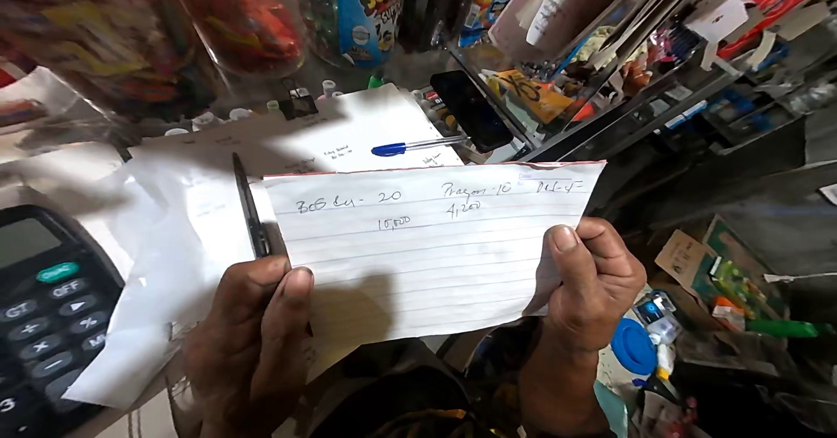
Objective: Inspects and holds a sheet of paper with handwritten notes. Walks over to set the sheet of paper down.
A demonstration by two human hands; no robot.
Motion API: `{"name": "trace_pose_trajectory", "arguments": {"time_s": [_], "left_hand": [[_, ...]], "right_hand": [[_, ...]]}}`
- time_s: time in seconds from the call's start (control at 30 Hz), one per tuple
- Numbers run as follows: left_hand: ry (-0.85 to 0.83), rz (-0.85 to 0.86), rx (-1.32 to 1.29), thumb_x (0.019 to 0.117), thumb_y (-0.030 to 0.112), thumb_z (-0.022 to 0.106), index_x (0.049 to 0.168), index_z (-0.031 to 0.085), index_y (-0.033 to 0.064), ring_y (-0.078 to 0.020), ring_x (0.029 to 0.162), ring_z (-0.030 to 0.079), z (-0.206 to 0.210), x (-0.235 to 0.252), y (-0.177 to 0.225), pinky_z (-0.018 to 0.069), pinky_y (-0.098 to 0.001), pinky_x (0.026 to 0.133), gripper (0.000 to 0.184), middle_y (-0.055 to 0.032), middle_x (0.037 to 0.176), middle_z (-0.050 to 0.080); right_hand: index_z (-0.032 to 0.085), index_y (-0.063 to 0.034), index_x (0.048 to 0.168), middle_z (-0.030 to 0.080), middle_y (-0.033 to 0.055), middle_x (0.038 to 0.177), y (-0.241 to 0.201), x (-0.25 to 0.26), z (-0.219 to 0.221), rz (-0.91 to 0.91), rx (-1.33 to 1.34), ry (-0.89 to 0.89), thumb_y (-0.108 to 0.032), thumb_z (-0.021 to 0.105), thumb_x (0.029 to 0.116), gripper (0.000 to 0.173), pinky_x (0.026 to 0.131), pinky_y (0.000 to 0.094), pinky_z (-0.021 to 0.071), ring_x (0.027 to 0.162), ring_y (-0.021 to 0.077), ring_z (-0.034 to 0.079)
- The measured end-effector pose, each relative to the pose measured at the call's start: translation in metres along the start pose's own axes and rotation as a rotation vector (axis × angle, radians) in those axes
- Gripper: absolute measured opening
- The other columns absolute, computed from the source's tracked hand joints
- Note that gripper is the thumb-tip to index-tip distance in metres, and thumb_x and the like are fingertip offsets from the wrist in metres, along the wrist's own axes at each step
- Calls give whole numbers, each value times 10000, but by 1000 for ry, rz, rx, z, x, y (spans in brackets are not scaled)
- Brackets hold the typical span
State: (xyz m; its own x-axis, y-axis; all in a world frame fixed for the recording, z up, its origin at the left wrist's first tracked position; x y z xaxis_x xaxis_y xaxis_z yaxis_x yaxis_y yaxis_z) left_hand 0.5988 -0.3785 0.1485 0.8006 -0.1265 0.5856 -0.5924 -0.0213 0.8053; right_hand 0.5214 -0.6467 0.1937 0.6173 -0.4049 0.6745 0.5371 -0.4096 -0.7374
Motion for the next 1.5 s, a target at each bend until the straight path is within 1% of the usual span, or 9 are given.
{"name": "trace_pose_trajectory", "arguments": {"time_s": [0.57, 0.7, 0.83, 0.93, 1.1, 1.4, 1.5], "left_hand": [[0, 25, 6, 1084, 235, 484, 1027, 590, 156, 117, 708, 561, 1, 1, -1, 469, -78, 628, 144, 176, 801, 604], [-5, -4, -18, 1081, 238, 490, 1047, 588, 178, 113, 714, 579, 1, 1, 0, 488, -81, 632, 120, 191, 816, 618], [-4, -2, -28, 1083, 243, 492, 1044, 589, 171, 105, 726, 594, 1, 1, -1, 505, -92, 644, 127, 184, 820, 621], [-5, 6, -20, 1085, 245, 485, 1040, 586, 168, 113, 716, 577, 1, 1, -2, 488, -85, 636, 135, 185, 811, 609], [-10, 3, -10, 1085, 242, 485, 1039, 584, 158, 101, 744, 608, 1, 0, -1, 516, -96, 658, 138, 175, 833, 635], [-7, 12, -17, 1086, 230, 483, 1030, 578, 151, 101, 736, 602, 1, 1, -1, 513, -98, 655, 136, 168, 821, 626], [-4, 19, 8, 1085, 243, 484, 1017, 570, 159, 115, 716, 576, 1, 1, -2, 489, -85, 637, 138, 174, 805, 607]], "right_hand": [[737, -133, 1031, 725, -94, 819, 1, 0, 0, 2, 15, 9, -124, 624, 1005, 116, 657, 163, 589, 704, -12, 678], [733, -136, 1030, 716, -99, 808, 2, 0, 0, 2, 4, 1, -138, 621, 1013, 114, 643, 159, 582, 689, -19, 666], [737, -130, 1029, 722, -94, 817, 1, 0, 1, 3, 4, 0, -138, 623, 1012, 115, 652, 163, 587, 702, -11, 674], [734, -117, 1036, 726, -84, 824, 1, 1, 2, -3, 21, -3, -129, 623, 1012, 115, 661, 167, 591, 705, -7, 679], [731, -112, 1032, 724, -78, 821, 1, 1, 3, 2, 15, -2, -118, 619, 1011, 115, 659, 175, 594, 707, -2, 680], [730, -110, 1033, 724, -78, 813, 1, 1, 4, -1, 17, -6, -116, 611, 1014, 120, 653, 176, 595, 697, -2, 681], [729, -116, 1018, 718, -83, 800, 1, 2, 4, -2, 20, -8, -122, 620, 1011, 110, 650, 171, 590, 691, -5, 674]]}}
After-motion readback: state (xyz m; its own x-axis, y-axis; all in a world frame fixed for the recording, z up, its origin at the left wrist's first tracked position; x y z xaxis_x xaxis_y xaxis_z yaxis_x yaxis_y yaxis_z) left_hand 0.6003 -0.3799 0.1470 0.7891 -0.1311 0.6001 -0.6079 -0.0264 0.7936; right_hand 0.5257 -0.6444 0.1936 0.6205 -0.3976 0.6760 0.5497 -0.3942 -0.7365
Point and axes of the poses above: each hand's wrist, its own x-axis towards the middle knuckle, its own z-axis out of the palm, y = z × x, the point moved 1 cm from there along x, towards the middle knuckle
